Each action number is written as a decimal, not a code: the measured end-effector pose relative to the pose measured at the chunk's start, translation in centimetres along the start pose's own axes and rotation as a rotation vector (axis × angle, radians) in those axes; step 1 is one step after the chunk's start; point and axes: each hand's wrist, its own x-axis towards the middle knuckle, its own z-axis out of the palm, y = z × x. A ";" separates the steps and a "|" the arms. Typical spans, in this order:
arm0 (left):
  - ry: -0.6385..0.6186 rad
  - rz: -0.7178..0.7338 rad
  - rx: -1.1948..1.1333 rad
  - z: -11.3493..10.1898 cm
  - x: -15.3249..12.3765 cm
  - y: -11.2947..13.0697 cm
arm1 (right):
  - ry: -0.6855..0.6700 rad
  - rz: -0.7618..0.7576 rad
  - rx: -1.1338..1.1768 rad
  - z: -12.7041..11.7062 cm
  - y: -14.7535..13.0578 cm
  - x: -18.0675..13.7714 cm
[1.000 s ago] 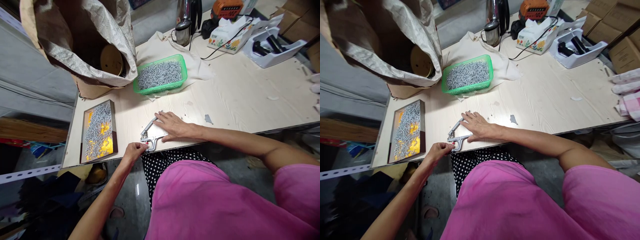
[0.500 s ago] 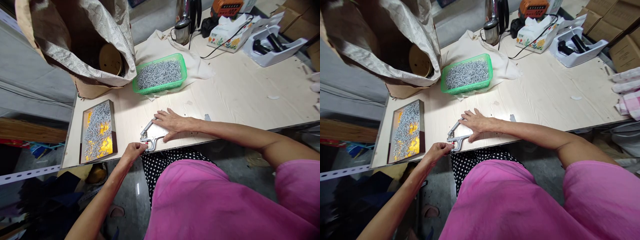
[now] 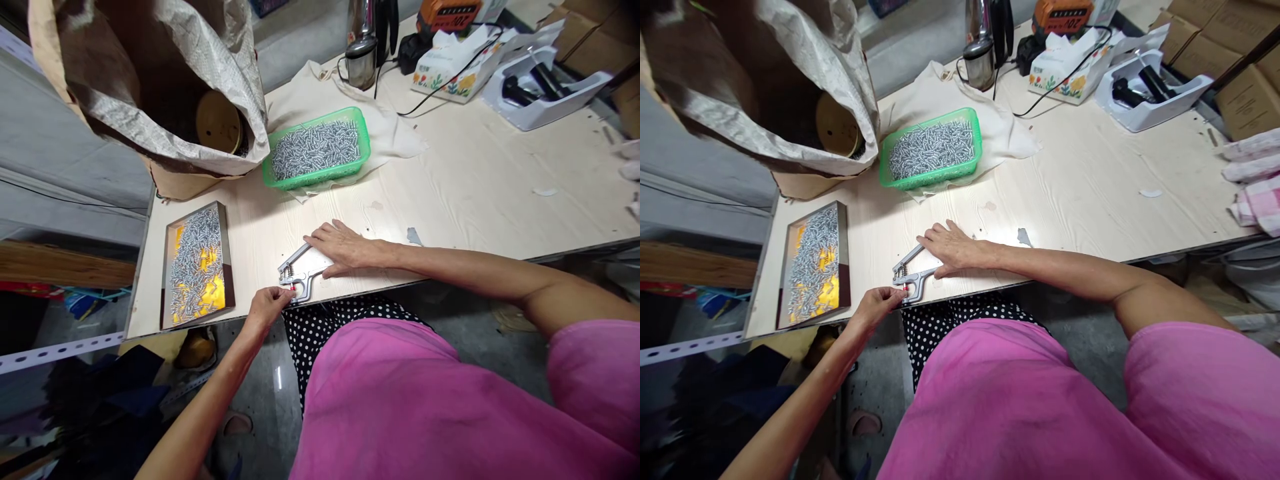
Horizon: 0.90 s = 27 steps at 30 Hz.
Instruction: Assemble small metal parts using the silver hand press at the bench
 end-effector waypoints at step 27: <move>0.023 0.903 0.841 2.6 4.1 4.6 | -0.075 0.159 -0.091 -1.2 -1.2 -1.9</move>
